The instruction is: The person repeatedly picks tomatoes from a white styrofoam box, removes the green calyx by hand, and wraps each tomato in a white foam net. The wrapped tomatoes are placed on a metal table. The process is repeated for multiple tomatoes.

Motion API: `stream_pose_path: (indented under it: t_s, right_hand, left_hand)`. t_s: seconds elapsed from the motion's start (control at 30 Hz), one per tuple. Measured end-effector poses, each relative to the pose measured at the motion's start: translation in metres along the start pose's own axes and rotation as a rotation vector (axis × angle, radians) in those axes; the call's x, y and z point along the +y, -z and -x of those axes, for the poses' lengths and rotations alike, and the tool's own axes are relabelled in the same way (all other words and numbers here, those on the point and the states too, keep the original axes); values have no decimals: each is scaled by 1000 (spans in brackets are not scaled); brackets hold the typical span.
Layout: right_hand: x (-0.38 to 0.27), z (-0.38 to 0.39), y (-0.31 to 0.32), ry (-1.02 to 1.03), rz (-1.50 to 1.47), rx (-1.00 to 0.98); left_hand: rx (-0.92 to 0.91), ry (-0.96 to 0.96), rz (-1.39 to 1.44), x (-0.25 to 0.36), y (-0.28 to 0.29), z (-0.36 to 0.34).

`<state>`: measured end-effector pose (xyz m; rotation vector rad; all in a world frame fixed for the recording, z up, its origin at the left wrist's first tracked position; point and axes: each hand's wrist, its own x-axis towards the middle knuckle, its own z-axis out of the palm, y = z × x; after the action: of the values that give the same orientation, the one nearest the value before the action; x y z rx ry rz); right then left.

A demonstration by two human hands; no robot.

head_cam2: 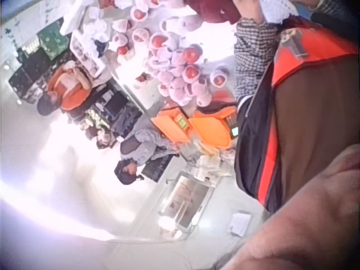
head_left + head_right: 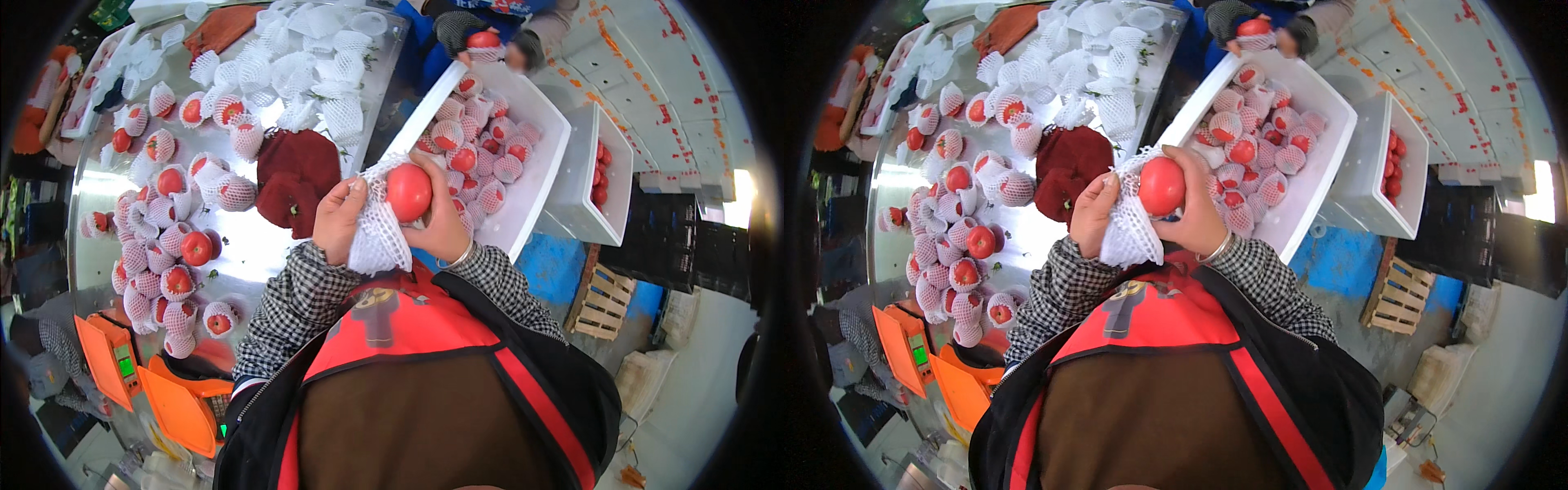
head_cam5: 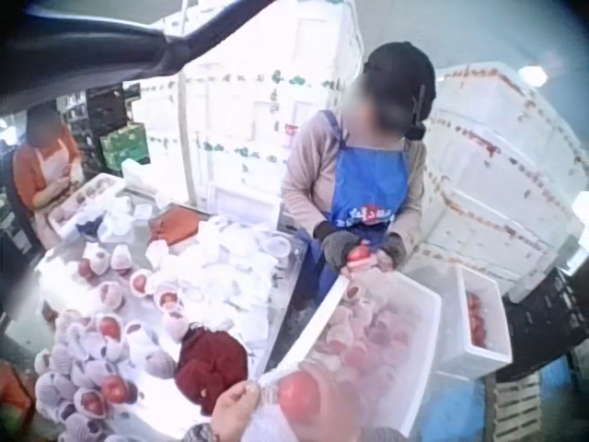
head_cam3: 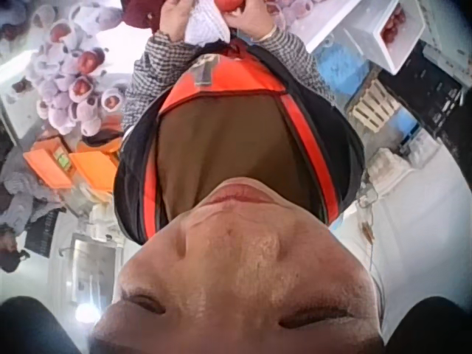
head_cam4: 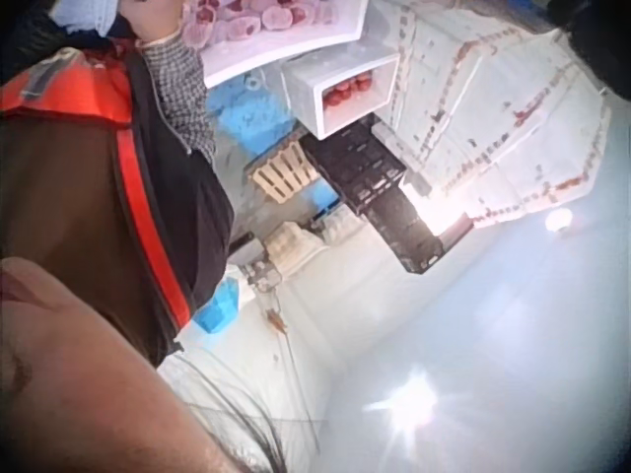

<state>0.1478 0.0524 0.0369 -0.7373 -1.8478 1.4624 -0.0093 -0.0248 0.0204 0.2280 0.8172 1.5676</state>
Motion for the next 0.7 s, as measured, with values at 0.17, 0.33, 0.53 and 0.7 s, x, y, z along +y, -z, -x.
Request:
stream_pose_path:
  t_s: [0.17,0.33,0.53,0.7]
  right_hand:
    - [23,10,7,-462,-1007,60]
    - [25,6,31,-629,-1371,279]
    - [23,10,47,-547,-1081,329]
    - [25,11,28,-237,-525,317]
  left_hand:
    - [-305,179,279,0,-9,11]
    - [-67,205,100,17,1,27]
    - [-8,6,-932,13,20,26]
    - [-134,-243,-1395,-9,0,23]
